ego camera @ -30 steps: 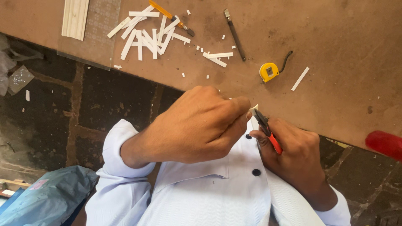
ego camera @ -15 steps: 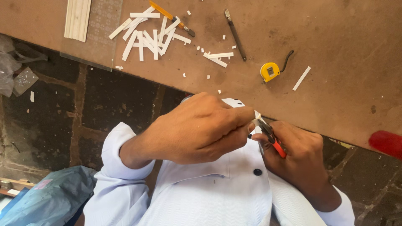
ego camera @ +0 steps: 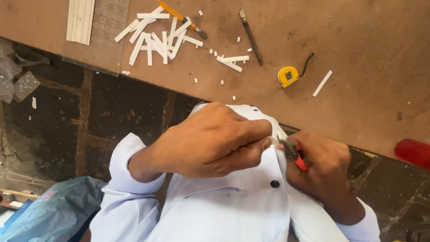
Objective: The person uses pliers to cut small white plastic strips into shorter pieces on a workbench. They repeatedly pick up strips, position them in the pliers, and cut them, accumulating cut pieces on the table.
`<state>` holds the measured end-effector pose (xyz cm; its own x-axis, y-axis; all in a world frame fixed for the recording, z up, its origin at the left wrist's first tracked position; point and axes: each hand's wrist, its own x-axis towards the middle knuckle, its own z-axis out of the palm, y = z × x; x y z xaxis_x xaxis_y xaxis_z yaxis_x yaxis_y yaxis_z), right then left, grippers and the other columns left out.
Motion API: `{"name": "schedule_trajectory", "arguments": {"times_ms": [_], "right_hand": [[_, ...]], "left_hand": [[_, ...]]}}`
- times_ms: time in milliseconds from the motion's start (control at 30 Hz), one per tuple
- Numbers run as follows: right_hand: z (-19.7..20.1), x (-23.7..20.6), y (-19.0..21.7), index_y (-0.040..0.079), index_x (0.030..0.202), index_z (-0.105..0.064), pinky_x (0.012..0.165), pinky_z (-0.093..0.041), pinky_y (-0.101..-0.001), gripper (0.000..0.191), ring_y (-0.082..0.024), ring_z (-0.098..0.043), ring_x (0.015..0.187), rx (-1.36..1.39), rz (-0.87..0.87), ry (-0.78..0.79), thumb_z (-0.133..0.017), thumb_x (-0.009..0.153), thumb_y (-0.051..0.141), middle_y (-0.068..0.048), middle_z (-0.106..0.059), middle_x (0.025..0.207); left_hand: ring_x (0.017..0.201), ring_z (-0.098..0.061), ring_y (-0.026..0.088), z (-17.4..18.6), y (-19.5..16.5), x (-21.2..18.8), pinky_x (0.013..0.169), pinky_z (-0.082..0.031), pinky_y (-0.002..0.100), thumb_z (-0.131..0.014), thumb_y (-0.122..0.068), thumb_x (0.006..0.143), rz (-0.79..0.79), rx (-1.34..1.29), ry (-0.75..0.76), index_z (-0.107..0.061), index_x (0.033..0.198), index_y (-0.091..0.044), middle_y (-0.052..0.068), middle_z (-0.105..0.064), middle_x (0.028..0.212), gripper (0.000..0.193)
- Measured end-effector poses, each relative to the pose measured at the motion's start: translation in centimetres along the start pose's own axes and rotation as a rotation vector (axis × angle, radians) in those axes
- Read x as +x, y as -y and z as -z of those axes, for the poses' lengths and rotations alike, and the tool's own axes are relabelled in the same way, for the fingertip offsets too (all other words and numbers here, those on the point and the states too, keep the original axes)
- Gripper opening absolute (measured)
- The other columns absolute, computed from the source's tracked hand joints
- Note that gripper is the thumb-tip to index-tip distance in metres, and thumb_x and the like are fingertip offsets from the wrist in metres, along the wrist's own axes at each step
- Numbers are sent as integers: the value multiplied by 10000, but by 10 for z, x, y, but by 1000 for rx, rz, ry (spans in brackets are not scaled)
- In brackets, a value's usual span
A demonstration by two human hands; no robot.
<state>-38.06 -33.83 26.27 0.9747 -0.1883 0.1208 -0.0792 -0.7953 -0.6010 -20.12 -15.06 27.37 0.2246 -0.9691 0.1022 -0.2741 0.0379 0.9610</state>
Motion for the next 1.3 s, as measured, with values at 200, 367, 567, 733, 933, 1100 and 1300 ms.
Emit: {"name": "schedule_trajectory", "arguments": {"times_ms": [200,367,567,733,933,1100,1300], "right_hand": [[4,-4,-13,47,718,-530,466,-330,-343,343,-216,-408,462,-85,-108,-63,-842,846,108,-66,-427,563],[-3,-5,-18,14,819,-631,504,-361,-317,204,-145,-466,497,167,-271,-16,-761,911,142,-38,-505,590],[7,-4,-17,-50,1159,-622,968,-533,-365,323,-215,-665,1046,898,-371,148,-568,1070,256,-101,-677,1001],[1,-2,-13,-73,1220,-572,1043,-524,-428,359,-267,-677,1157,968,-390,101,-543,1077,255,-137,-680,1120],[-1,3,-15,2,1104,-661,853,-572,-341,235,-231,-748,965,319,-215,34,-524,1094,193,-107,-728,1050],[-7,6,-17,0,1043,-619,781,-547,-329,173,-245,-719,930,237,-146,-37,-544,1073,152,-130,-703,1091],[-9,7,-17,7,1048,-580,762,-551,-360,112,-269,-714,933,184,-137,-37,-568,1049,118,-133,-665,1082]], "left_hand": [[552,-527,335,4,3,0,543,-371,441,-564,-154,1045,-29,-5,-5,-532,902,-40,101,-518,617,186],[599,-541,351,1,1,1,555,-359,453,-566,-125,1056,3,2,-46,-534,941,-34,121,-559,671,151],[790,-664,333,0,1,3,647,-469,394,-578,10,981,-20,-58,-155,-544,1037,-35,90,-688,891,79],[691,-614,321,-5,-2,4,618,-436,399,-633,6,967,13,28,-279,-618,1061,-23,134,-629,797,99],[679,-606,282,-9,-6,5,605,-437,381,-614,-31,1036,11,33,-360,-617,1126,-11,132,-613,804,93],[670,-556,312,-10,-9,4,618,-414,408,-575,-27,1062,43,-18,-343,-585,1103,22,157,-561,779,65],[758,-617,356,-12,-7,4,668,-473,406,-567,-2,1046,25,-31,-309,-584,1099,28,172,-629,863,63]]}}
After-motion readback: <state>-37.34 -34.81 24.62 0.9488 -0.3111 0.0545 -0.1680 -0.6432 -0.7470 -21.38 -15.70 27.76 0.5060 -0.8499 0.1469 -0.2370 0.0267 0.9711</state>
